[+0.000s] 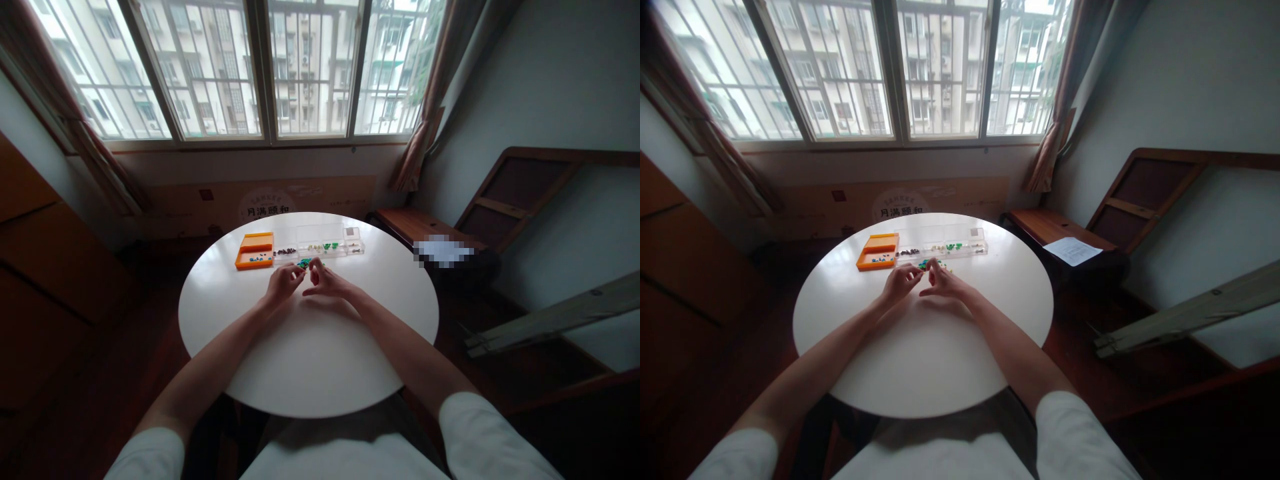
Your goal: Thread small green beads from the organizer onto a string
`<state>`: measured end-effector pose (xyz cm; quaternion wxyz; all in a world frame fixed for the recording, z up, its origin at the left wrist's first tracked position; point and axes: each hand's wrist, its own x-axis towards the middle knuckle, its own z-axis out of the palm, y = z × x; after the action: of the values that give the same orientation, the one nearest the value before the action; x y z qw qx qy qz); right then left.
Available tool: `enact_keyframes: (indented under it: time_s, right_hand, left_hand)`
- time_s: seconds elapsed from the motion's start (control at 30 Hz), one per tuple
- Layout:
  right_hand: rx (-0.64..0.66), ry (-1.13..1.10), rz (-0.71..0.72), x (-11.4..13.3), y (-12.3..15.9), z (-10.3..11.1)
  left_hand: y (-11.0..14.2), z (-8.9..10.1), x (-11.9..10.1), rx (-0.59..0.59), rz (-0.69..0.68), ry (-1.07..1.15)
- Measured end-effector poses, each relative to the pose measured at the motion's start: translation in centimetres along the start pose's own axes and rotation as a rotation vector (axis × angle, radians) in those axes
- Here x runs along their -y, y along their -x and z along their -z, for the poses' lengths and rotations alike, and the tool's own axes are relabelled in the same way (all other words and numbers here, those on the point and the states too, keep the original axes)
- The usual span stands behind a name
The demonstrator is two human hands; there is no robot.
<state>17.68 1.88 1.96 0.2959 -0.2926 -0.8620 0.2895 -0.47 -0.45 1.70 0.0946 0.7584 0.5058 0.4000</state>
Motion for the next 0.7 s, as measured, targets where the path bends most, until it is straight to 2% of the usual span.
enact_keyframes:
  time_s: [0.23,0.47,0.7]
  right_hand:
    - [-0.014,0.016,-0.028,0.33,0.0,0.17]
    - [-0.1,0.007,0.027,-0.27,-0.38,-0.31]
    - [-0.19,0.041,0.007,0.01,-0.62,0.01]
  left_hand:
    - [0.06,-0.16,-0.08,0.053,-0.067,0.076]
    - [-0.15,-0.18,0.52,-0.006,-0.042,0.08]
    - [-0.17,-0.25,0.71,-0.011,-0.038,0.087]
